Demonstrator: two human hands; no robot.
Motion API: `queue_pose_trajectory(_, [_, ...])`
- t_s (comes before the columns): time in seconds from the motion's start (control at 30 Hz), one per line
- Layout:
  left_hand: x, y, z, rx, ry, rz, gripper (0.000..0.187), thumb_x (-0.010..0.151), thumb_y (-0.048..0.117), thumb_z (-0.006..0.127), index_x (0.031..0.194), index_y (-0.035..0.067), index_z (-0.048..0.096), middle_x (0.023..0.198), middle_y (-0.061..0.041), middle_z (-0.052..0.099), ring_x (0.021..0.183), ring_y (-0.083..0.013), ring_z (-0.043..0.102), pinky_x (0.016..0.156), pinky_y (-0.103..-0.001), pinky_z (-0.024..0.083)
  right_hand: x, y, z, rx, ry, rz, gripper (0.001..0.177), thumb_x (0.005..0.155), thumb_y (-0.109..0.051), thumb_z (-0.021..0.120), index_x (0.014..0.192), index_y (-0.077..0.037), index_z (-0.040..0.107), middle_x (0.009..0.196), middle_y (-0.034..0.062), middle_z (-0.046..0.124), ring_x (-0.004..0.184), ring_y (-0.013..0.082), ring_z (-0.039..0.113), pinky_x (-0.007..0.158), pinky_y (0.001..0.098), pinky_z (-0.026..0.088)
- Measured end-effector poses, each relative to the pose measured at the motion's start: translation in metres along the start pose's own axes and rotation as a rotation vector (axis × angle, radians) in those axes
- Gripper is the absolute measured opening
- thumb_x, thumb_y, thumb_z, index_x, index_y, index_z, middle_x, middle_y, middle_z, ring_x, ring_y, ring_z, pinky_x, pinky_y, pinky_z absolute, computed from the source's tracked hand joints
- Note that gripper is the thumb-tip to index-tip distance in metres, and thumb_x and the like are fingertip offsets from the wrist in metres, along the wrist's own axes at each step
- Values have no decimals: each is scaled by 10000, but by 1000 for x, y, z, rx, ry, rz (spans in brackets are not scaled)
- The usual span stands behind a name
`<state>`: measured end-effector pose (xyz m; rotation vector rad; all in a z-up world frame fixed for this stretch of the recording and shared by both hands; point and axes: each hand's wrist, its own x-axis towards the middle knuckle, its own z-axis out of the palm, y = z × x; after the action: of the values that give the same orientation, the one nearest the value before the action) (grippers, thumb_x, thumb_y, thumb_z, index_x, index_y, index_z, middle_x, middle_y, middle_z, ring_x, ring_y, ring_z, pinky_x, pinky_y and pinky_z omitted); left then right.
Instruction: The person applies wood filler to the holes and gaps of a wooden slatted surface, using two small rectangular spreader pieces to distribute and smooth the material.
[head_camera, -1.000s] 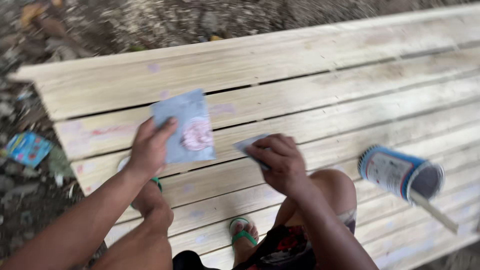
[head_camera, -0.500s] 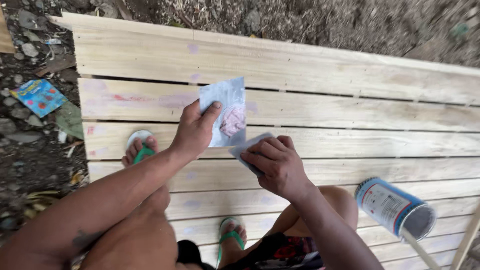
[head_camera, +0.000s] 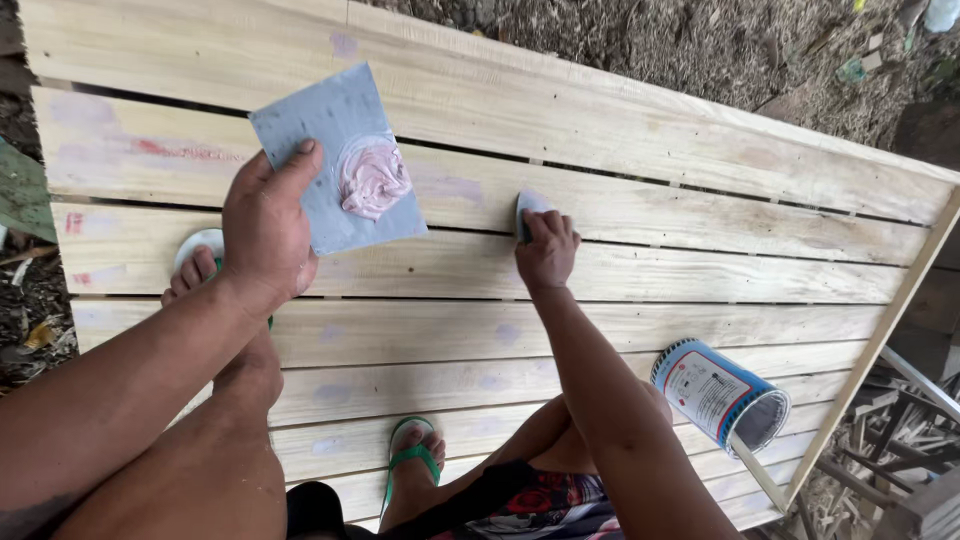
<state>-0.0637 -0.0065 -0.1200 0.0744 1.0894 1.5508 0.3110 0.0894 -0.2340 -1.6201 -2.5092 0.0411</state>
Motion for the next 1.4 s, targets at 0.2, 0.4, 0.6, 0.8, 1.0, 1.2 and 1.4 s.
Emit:
queue_pose_trajectory(0.2, [5, 5, 5, -52, -26, -18, 208, 1023, 226, 619, 1144, 67, 678, 999, 18, 676, 890, -79, 634, 804, -268, 546, 14, 4, -25, -1, -97, 93, 225, 839, -69, 724, 1004, -192, 814, 946, -30, 699, 965, 182, 647, 906, 433, 410])
queue_pose_trajectory(0.4, [1, 9, 7, -16, 3, -47, 231, 1034, 245, 621, 1148, 55, 683, 972, 12, 657, 849, -94, 609, 761, -284, 526, 35, -21, -10, 13, -139, 251, 239, 802, -73, 728, 994, -182, 819, 943, -24, 707, 990, 196, 642, 883, 397, 408])
queue_pose_trajectory(0.6, [-1, 16, 0, -61, -27, -27, 233, 1026, 220, 607, 1180, 59, 676, 1054, -8, 696, 933, -104, 661, 837, -287, 554, 62, -5, -32, 10, -159, 67, 218, 867, -80, 716, 991, -223, 826, 984, -52, 744, 959, 152, 670, 937, 430, 385])
queue_pose_trajectory(0.8, [-7, 21, -11, -75, -32, -67, 244, 1014, 193, 598, 1194, 39, 656, 1074, -25, 699, 971, -133, 679, 880, -314, 570, 100, 23, -23, -37, 13, -199, 271, 857, -28, 736, 1060, -196, 800, 1107, -47, 729, 1086, 180, 639, 967, 452, 355])
queue_pose_trajectory(1.0, [-12, 23, -22, -5, -14, -15, 244, 1039, 172, 589, 1203, 8, 663, 1086, -44, 700, 988, -136, 667, 928, -306, 548, 84, 22, -9, 37, -45, -82, 322, 816, -51, 761, 1100, -196, 802, 1064, -58, 711, 1067, 184, 623, 969, 431, 360])
queue_pose_trajectory(1.2, [-11, 25, -19, -21, -40, -39, 260, 1020, 170, 578, 1205, 5, 660, 1087, -43, 712, 983, -137, 673, 913, -310, 541, 102, 25, -14, -23, 0, 28, 151, 876, -114, 762, 998, -195, 802, 1065, -49, 736, 1037, 186, 629, 923, 446, 340])
queue_pose_trajectory(1.4, [-12, 32, -20, -31, -38, -50, 281, 1007, 158, 569, 1225, 4, 658, 1109, -49, 711, 1010, -152, 682, 934, -325, 542, 122, 20, -16, -68, -297, 110, 262, 887, -66, 686, 1021, -248, 819, 1031, -51, 760, 938, 136, 675, 980, 385, 329])
